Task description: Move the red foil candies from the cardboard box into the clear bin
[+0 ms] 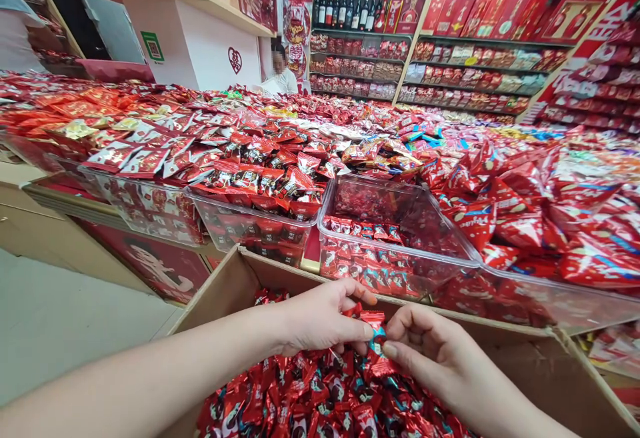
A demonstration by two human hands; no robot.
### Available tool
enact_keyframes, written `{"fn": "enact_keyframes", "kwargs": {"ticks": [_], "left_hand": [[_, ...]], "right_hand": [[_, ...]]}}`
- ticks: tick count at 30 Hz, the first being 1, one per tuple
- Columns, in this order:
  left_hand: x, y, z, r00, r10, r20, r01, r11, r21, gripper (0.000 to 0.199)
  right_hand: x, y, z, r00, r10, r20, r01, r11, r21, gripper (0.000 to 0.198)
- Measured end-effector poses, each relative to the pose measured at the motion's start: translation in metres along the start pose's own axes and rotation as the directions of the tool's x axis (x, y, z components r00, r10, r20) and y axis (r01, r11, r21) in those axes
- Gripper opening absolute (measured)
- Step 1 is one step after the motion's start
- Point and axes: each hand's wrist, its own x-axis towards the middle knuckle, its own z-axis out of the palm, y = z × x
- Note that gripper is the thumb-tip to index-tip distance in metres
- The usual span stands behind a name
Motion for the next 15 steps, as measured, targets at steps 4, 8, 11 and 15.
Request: {"fn": "enact_keyframes", "kwargs": {"ticks": [4,8,11,15], "left_hand": [[-0.001,0.003,-0.002,0.997,-0.02,0.072,0.024,0.998,-0.063,0.025],[-0.001,0.006,-0.005,0.988,-0.054,0.147,0.059,0.998,-0.032,0.023],[-0.001,0.004,-0.004,0.98,-0.08,0.18,0.066,0.994,0.082,0.02],[-0.001,-0.002,-0.002,0.972,-0.115,0.207,0.082,0.984,0.158,0.014]], "right_hand": [[-0.012,-0.035,-0.023,0.983,-0.177,-0.044,0.155,0.938,-0.311,0.013],[0.003,-0.092,-0.057,0.857,-0.48,-0.187,0.301,0.762,-0.574,0.016],[0.05,-0.123,-0.072,0.833,-0.495,-0.246,0.118,0.595,-0.795,0.013],[0.126,-0.126,-0.069,0.965,-0.154,-0.212,-0.141,0.378,-0.915,0.004]]}}
